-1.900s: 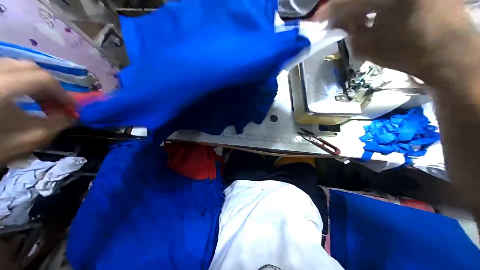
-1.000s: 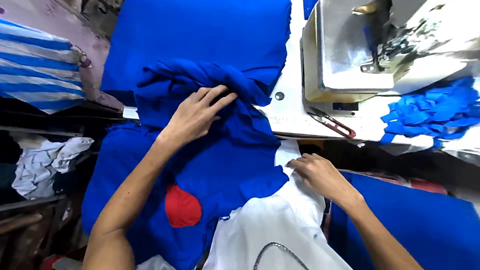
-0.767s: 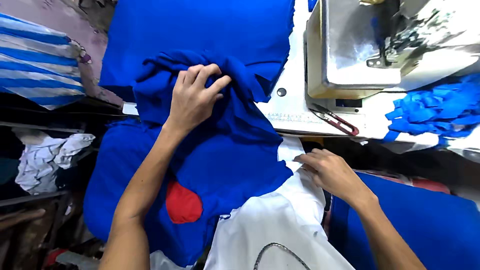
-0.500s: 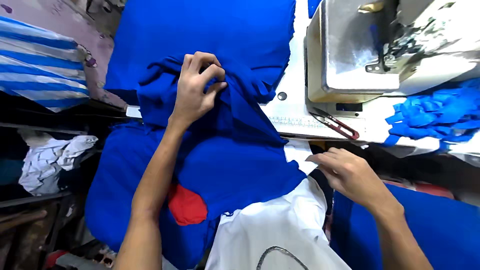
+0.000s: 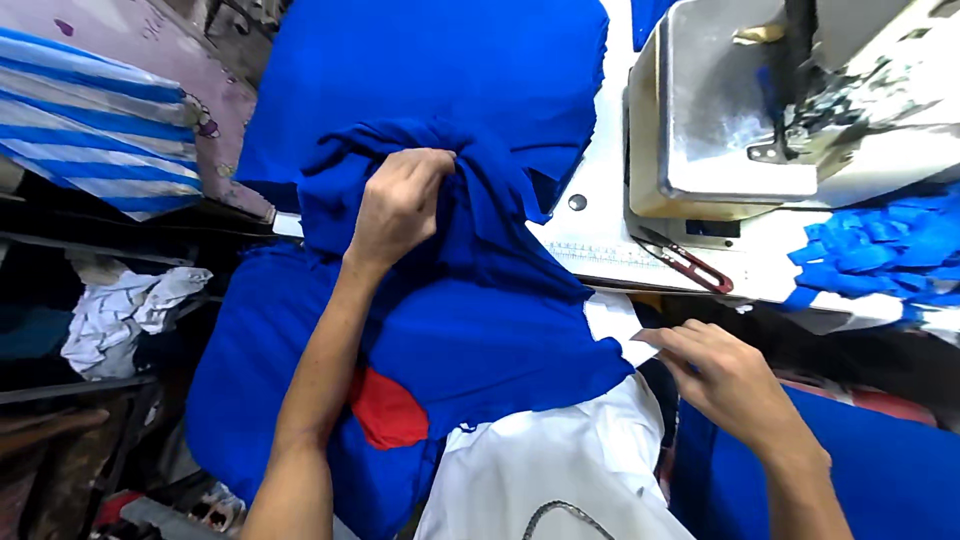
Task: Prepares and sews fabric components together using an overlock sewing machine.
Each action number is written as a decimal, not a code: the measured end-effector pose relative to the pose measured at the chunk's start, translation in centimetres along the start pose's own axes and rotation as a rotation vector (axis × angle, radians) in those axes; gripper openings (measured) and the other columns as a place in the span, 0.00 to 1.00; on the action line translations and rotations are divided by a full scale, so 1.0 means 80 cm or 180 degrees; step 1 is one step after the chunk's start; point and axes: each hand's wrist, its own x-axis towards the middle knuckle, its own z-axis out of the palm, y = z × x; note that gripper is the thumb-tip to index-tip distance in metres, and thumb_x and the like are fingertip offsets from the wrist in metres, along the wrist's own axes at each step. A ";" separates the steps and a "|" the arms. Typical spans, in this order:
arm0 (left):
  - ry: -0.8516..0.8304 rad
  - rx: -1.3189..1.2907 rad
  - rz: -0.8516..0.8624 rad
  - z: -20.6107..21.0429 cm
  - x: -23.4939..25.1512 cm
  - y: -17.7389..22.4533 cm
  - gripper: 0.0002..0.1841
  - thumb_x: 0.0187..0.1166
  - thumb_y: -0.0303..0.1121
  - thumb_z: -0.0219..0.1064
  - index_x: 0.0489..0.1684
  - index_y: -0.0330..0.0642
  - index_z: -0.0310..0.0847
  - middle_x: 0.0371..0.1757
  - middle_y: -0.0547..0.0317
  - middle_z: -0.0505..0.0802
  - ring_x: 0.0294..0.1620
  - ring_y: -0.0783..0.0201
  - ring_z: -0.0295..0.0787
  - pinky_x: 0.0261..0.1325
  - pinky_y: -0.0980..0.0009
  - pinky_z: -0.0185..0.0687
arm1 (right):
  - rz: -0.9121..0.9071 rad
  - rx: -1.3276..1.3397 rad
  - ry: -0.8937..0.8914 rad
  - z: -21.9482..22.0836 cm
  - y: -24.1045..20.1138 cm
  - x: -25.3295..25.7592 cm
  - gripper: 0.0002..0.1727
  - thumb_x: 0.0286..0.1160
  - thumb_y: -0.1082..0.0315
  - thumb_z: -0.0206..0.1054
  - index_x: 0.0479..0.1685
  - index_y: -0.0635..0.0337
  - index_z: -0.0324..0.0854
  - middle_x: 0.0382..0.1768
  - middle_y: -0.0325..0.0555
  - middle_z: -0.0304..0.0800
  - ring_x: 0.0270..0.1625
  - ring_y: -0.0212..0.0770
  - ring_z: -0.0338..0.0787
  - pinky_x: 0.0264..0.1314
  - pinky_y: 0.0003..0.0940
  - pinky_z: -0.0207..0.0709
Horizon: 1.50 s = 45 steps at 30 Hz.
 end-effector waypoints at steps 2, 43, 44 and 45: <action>-0.0336 -0.0093 0.0001 -0.007 -0.011 0.006 0.13 0.81 0.22 0.58 0.55 0.33 0.87 0.69 0.42 0.89 0.77 0.48 0.82 0.82 0.55 0.75 | 0.0009 -0.0002 0.0021 0.003 0.000 -0.001 0.16 0.78 0.67 0.57 0.47 0.52 0.93 0.32 0.44 0.93 0.38 0.50 0.90 0.40 0.47 0.81; -0.0470 -0.1823 0.0353 0.081 0.119 0.174 0.10 0.84 0.30 0.64 0.52 0.37 0.88 0.41 0.55 0.95 0.39 0.65 0.91 0.43 0.66 0.85 | 0.1101 0.0251 0.0403 -0.043 -0.036 -0.021 0.38 0.78 0.40 0.66 0.78 0.60 0.76 0.69 0.57 0.85 0.69 0.59 0.83 0.68 0.60 0.77; -0.0546 -0.1867 0.0364 0.082 0.121 0.184 0.09 0.85 0.31 0.64 0.51 0.38 0.89 0.40 0.57 0.95 0.39 0.66 0.90 0.42 0.66 0.85 | 0.0991 0.0502 0.0782 -0.041 -0.046 0.005 0.47 0.73 0.37 0.70 0.86 0.62 0.67 0.76 0.58 0.79 0.76 0.56 0.78 0.76 0.56 0.72; -0.0607 -0.1899 0.0381 0.083 0.123 0.193 0.09 0.85 0.32 0.63 0.50 0.40 0.89 0.39 0.58 0.94 0.38 0.66 0.90 0.41 0.66 0.84 | 0.0902 0.0754 0.1064 -0.038 -0.051 0.030 0.55 0.67 0.38 0.75 0.91 0.62 0.57 0.81 0.58 0.73 0.81 0.51 0.74 0.82 0.50 0.70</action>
